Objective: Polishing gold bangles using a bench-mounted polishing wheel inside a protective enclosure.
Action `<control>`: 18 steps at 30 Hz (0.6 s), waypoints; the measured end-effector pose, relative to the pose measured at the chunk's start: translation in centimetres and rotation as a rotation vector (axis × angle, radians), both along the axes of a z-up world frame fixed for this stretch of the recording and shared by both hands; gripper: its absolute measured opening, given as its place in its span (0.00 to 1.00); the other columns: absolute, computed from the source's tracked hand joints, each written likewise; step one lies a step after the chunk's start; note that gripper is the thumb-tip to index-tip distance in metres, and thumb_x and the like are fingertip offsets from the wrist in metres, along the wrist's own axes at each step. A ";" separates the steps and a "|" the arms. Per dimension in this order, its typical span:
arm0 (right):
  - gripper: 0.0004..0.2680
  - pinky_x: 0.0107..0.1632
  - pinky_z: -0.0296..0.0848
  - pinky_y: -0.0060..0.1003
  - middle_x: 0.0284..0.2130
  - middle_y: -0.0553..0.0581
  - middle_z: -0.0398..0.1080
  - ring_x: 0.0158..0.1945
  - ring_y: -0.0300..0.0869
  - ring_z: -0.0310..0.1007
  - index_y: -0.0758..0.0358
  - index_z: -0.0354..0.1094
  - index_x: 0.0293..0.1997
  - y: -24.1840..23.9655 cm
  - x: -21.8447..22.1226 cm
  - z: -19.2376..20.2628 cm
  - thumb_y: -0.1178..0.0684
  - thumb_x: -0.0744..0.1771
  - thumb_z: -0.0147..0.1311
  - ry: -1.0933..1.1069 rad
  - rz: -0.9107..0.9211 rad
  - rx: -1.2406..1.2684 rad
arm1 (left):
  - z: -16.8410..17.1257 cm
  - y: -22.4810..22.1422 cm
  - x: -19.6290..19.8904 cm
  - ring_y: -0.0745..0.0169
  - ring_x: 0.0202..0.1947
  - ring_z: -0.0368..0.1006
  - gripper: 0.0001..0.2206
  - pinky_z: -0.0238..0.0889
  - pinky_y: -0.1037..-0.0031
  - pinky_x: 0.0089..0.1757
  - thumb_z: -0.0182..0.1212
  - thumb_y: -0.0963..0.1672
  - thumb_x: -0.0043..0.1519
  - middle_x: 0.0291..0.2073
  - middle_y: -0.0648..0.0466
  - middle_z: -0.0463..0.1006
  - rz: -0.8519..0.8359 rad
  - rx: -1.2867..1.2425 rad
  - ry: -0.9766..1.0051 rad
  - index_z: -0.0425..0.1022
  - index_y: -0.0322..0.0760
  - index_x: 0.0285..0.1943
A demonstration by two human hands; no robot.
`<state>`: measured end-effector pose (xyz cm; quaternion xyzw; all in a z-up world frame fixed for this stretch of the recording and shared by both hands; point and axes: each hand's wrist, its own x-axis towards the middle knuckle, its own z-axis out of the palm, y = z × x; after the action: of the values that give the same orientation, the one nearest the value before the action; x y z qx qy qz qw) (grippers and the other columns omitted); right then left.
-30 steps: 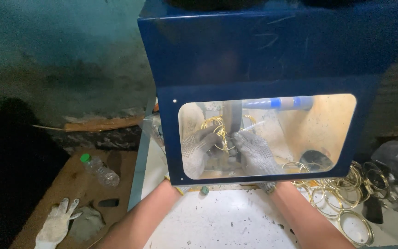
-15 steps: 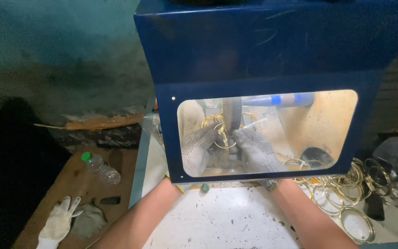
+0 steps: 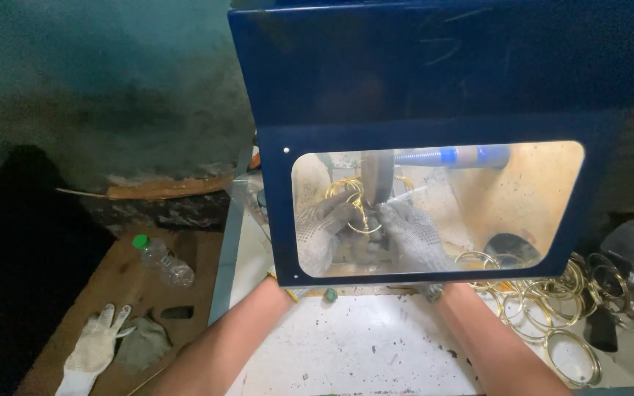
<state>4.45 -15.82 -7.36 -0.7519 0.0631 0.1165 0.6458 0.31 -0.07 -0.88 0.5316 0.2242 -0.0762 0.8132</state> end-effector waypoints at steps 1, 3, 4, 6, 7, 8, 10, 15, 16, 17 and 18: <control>0.15 0.44 0.77 0.49 0.37 0.63 0.74 0.44 0.50 0.78 0.56 0.72 0.55 0.6 -0.8 1.4 0.40 0.69 0.56 0.000 -0.004 0.001 | -0.2 0.0 0.0 0.37 0.61 0.71 0.22 0.73 0.50 0.51 0.66 0.43 0.60 0.66 0.38 0.70 -0.004 0.001 0.000 0.76 0.39 0.66; 0.16 0.48 0.78 0.52 0.40 0.66 0.74 0.46 0.51 0.78 0.58 0.72 0.58 1.8 -2.4 4.1 0.42 0.68 0.55 -0.016 0.118 -0.023 | -0.5 0.0 0.1 0.38 0.60 0.72 0.23 0.73 0.51 0.51 0.67 0.43 0.59 0.65 0.38 0.70 -0.016 0.001 -0.006 0.75 0.40 0.66; 0.16 0.48 0.78 0.52 0.40 0.66 0.74 0.46 0.51 0.78 0.58 0.72 0.58 1.0 -2.0 3.1 0.42 0.68 0.55 -0.017 0.116 -0.022 | -0.6 0.0 0.1 0.38 0.60 0.72 0.23 0.73 0.51 0.51 0.67 0.43 0.59 0.65 0.38 0.70 -0.019 0.003 -0.006 0.75 0.40 0.66; 0.16 0.50 0.79 0.54 0.47 0.70 0.73 0.48 0.55 0.79 0.59 0.71 0.60 -0.5 -1.4 1.1 0.48 0.66 0.57 -0.149 0.217 -0.038 | -1.0 0.2 -0.1 0.39 0.59 0.73 0.23 0.73 0.51 0.51 0.67 0.43 0.59 0.65 0.38 0.71 -0.024 0.003 -0.010 0.75 0.40 0.66; 0.16 0.50 0.79 0.54 0.47 0.70 0.73 0.48 0.55 0.79 0.59 0.71 0.60 0.0 -2.2 2.7 0.48 0.66 0.57 -0.146 0.213 -0.033 | -1.1 0.2 -0.1 0.39 0.59 0.73 0.23 0.73 0.51 0.51 0.67 0.43 0.59 0.65 0.38 0.71 -0.028 0.008 -0.008 0.75 0.40 0.66; 0.16 0.53 0.78 0.53 0.48 0.70 0.73 0.51 0.56 0.78 0.58 0.71 0.61 0.4 -3.0 4.4 0.48 0.67 0.56 -0.133 0.194 -0.119 | -1.2 0.2 -0.1 0.39 0.58 0.73 0.23 0.73 0.51 0.51 0.68 0.43 0.59 0.64 0.38 0.72 -0.036 0.012 -0.008 0.75 0.40 0.66; 0.16 0.55 0.76 0.53 0.49 0.70 0.73 0.54 0.58 0.77 0.56 0.71 0.62 0.7 -2.7 4.3 0.47 0.68 0.55 -0.125 0.175 -0.200 | -1.3 0.3 -0.1 0.40 0.58 0.74 0.24 0.73 0.52 0.51 0.68 0.43 0.59 0.64 0.38 0.72 -0.041 0.021 -0.014 0.75 0.40 0.66; 0.18 0.57 0.73 0.59 0.46 0.78 0.71 0.54 0.65 0.74 0.66 0.67 0.63 1.0 -0.8 1.7 0.43 0.70 0.50 -0.046 0.061 -0.065 | -1.9 0.2 0.0 0.42 0.56 0.76 0.24 0.74 0.53 0.50 0.69 0.43 0.58 0.63 0.38 0.73 -0.067 0.012 -0.043 0.75 0.40 0.67; 0.18 0.57 0.73 0.59 0.46 0.78 0.71 0.54 0.65 0.74 0.66 0.67 0.63 1.8 -2.4 3.8 0.43 0.70 0.50 -0.048 0.057 -0.067 | -2.1 0.1 0.0 0.42 0.56 0.76 0.24 0.74 0.53 0.50 0.69 0.43 0.58 0.63 0.38 0.73 -0.072 0.010 -0.046 0.75 0.40 0.67; 0.18 0.55 0.75 0.60 0.45 0.78 0.72 0.54 0.65 0.76 0.66 0.69 0.62 2.8 -3.8 5.9 0.45 0.68 0.53 -0.053 0.077 -0.015 | -2.3 0.1 0.1 0.42 0.55 0.76 0.25 0.74 0.53 0.50 0.69 0.43 0.58 0.62 0.38 0.74 -0.077 0.009 -0.057 0.75 0.40 0.67; 0.18 0.54 0.76 0.60 0.44 0.78 0.73 0.53 0.65 0.77 0.66 0.70 0.60 3.7 -5.3 8.1 0.47 0.67 0.55 -0.059 0.097 0.037 | -2.4 0.2 0.1 0.42 0.55 0.76 0.25 0.74 0.53 0.50 0.69 0.43 0.58 0.62 0.37 0.74 -0.082 0.008 -0.068 0.75 0.40 0.67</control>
<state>-0.86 -12.07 0.72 -0.7450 0.0053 0.1269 0.6548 0.41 0.09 -3.24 0.5457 0.1749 -0.0905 0.8145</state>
